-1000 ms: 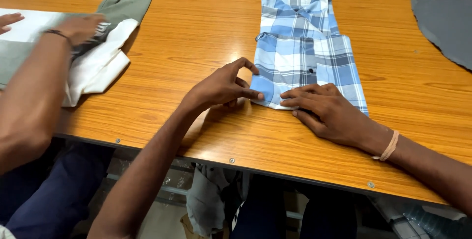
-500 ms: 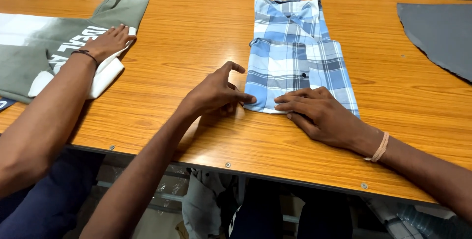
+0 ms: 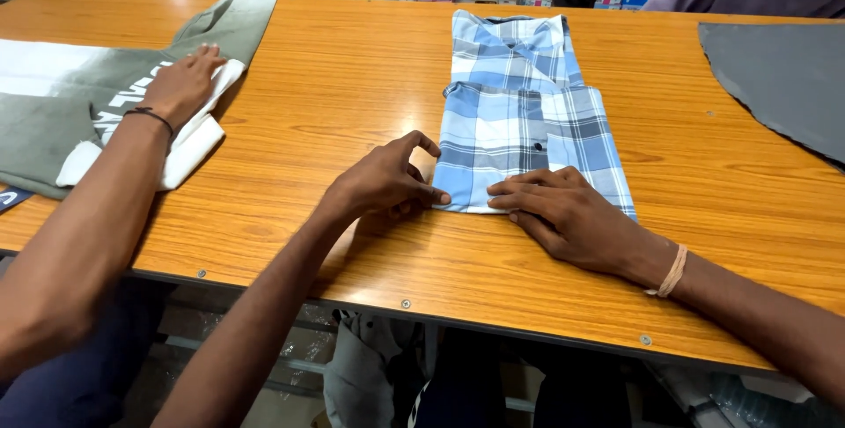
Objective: Folding a blue and white checkered button-down shirt on a wooden table.
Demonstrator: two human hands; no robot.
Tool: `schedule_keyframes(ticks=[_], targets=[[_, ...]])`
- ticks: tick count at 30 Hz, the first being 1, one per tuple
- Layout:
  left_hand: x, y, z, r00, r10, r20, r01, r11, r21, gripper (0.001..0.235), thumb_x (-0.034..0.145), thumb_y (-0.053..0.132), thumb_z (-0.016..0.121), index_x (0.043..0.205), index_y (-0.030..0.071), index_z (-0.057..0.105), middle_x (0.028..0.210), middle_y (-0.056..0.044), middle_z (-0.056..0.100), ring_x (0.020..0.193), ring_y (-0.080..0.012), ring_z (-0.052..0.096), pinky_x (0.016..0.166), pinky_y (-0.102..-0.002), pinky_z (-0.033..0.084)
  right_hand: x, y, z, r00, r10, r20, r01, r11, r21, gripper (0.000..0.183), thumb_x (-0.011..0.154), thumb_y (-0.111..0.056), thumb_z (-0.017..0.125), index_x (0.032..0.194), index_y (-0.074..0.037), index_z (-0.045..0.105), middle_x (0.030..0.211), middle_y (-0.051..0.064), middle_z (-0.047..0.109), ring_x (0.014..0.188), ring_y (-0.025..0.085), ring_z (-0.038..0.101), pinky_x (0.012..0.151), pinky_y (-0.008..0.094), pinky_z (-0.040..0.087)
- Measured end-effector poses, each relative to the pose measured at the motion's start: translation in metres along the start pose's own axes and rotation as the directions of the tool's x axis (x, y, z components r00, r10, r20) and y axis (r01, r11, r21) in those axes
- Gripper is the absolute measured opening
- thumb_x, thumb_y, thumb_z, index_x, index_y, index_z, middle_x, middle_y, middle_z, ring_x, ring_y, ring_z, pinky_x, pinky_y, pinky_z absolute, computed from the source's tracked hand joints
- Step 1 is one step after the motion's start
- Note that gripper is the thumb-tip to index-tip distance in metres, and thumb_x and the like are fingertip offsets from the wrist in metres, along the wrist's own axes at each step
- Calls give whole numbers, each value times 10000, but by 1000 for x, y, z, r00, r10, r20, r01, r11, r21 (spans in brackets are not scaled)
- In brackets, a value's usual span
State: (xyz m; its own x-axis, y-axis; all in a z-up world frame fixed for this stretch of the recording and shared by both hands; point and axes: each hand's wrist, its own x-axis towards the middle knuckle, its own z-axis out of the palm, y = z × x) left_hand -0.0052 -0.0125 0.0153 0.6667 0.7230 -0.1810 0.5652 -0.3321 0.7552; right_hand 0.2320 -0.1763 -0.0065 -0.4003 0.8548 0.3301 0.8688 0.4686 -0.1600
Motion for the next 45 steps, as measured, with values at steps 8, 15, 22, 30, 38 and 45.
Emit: schedule_keyframes(ticks=[8, 15, 22, 30, 38, 45], targets=[[-11, 10, -6, 999, 38, 18, -38, 999, -6, 866, 654, 251, 927, 1389, 115, 489, 722, -114, 755, 548, -160, 666, 473, -328, 513, 0, 2, 2, 1000, -5, 1, 5, 1000, -17, 271, 982, -207, 589, 1223, -162, 705, 1362, -57, 681, 1312, 154, 559, 978, 400, 403], [-3, 4, -3, 997, 47, 65, -53, 995, 82, 870, 692, 276, 897, 1447, 139, 488, 754, -100, 773, 569, -162, 701, 485, -336, 562, -3, 10, 8, 999, -35, -15, 34, 998, -61, 291, 990, -239, 606, 1267, -176, 672, 1408, -57, 662, 1325, 163, 558, 1023, 404, 411], [1, 7, -3, 999, 35, 29, -40, 979, 200, 864, 664, 333, 904, 1418, 160, 518, 746, -81, 769, 553, -161, 712, 489, -355, 569, -3, 9, 4, 989, 95, -110, -118, 966, -230, 721, 924, -533, 587, 1534, -193, 412, 1630, 86, 379, 1446, 271, 399, 1107, 490, 297], [6, 4, 32, 692, 697, -187, -486, 642, 593, 794, 875, 703, 672, 1473, 209, 505, 1541, -162, 444, 1444, -342, 383, 1148, -501, 370, -7, 24, 12, 912, 403, 80, -371, 891, -261, 874, 909, -768, 342, 1615, -267, 222, 1702, 78, 143, 1547, 266, 158, 1137, 539, 188], [19, -9, 58, 853, 515, 88, -450, 639, 624, 933, 885, 860, 231, 1644, 319, 201, 1712, -176, 103, 1574, -389, 71, 1253, -541, 102, -8, 35, 16, 907, 409, 99, -380, 897, -227, 843, 933, -748, 240, 1626, -271, 168, 1719, 65, 92, 1567, 248, 104, 1154, 525, 190], [48, 0, 51, 919, 394, 17, -349, 794, 498, 1002, 892, 866, 184, 1651, 217, 262, 1615, -173, 324, 1520, -336, 291, 1233, -561, 219, -7, 67, 12, 855, 511, 82, -496, 855, -154, 835, 934, -722, 100, 1636, -275, 160, 1719, 36, 117, 1574, 237, 110, 1184, 573, 152]])
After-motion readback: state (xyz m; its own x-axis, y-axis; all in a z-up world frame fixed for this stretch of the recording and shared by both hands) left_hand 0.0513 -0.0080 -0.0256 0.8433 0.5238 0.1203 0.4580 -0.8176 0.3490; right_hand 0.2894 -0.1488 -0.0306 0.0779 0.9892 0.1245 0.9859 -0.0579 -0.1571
